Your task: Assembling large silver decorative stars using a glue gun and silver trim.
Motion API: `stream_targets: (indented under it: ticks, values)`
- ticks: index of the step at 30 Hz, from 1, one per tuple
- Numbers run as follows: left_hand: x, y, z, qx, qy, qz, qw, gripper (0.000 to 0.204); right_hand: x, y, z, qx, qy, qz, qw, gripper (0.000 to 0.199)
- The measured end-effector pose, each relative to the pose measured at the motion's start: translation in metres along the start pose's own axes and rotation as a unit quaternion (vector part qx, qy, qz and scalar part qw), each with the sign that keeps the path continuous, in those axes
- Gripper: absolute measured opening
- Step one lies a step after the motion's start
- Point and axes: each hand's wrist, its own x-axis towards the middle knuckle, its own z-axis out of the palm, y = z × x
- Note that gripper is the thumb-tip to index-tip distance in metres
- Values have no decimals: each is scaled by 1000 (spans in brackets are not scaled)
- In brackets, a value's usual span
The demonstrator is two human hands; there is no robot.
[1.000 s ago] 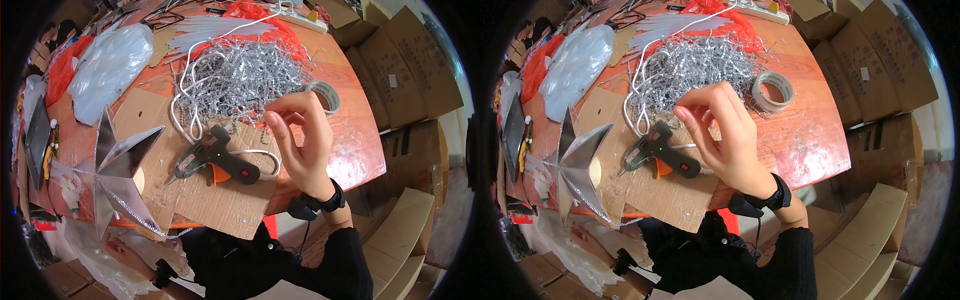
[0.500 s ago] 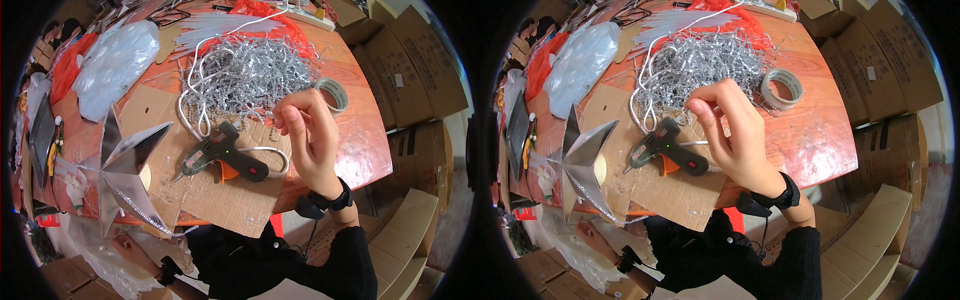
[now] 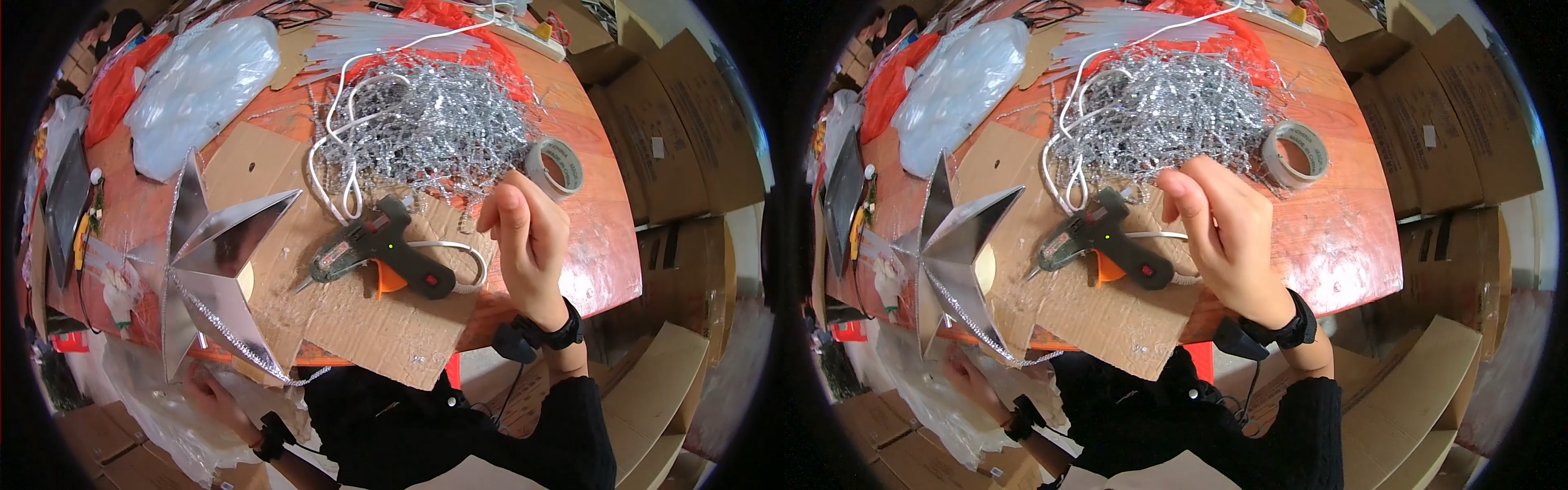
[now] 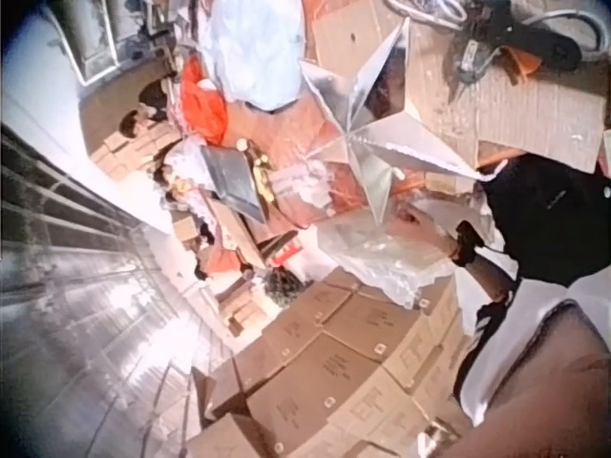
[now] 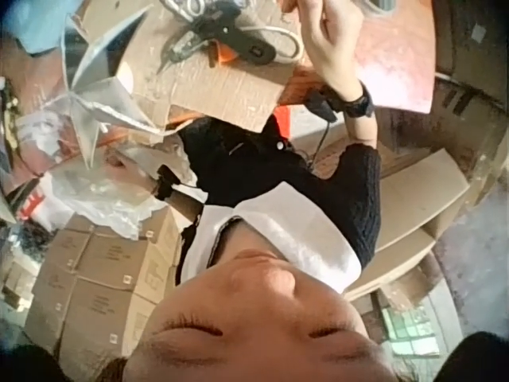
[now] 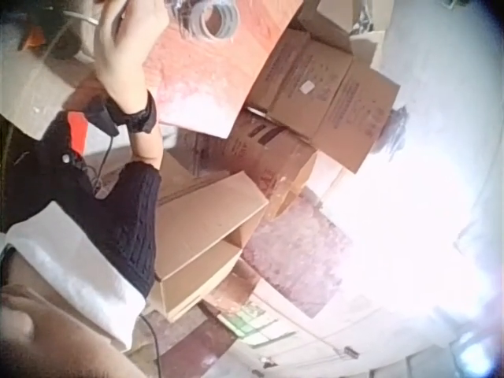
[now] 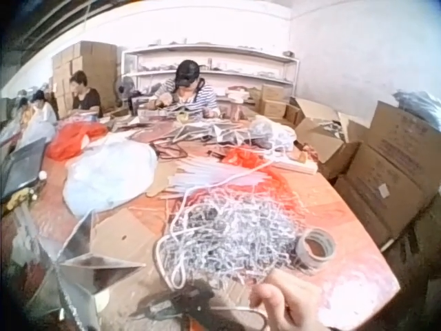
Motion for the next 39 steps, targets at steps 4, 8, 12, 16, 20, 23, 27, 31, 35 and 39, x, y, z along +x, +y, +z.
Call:
stream_targets:
  ticks: [4, 8, 12, 16, 20, 23, 27, 31, 35, 39]
  values:
    - [-1, 18, -11, 124, 4, 7, 992, 30, 2, -11, 9, 9, -28, 26, 999, 13]
    - [-4, 38, -10, 45, 36, -51, 997, 34, -4, -11, 22, 22, -22, 71, 997, 18]
    - [-10, 71, -8, -116, 87, -65, 987, 25, -8, -4, 17, -20, 8, 71, 997, 14]
    - [-27, 88, -37, -267, -104, -109, 952, 13, -14, 2, 8, -22, -51, 71, 996, 28]
    - [-22, 131, -22, -399, -336, -187, 832, 10, -13, 3, 27, 3, -22, 80, 997, 32]
    - [-10, 138, -11, -366, -409, -118, 827, 22, -8, -5, 28, -21, -1, 80, 997, 29]
    - [-4, 145, -10, -314, -474, -59, 820, 32, -8, -7, 27, -38, -5, 75, 996, 26]
    - [-13, 138, 3, -385, -495, -167, 761, 35, -9, -3, 25, -28, -25, 54, 998, 24]
    - [-1, 154, 10, -387, -524, -171, 739, 76, -10, -4, 27, -12, -17, 67, 998, 23]
    - [-1, 157, 14, -437, -522, -155, 715, 77, -12, -3, 23, -9, -31, 66, 997, 25]
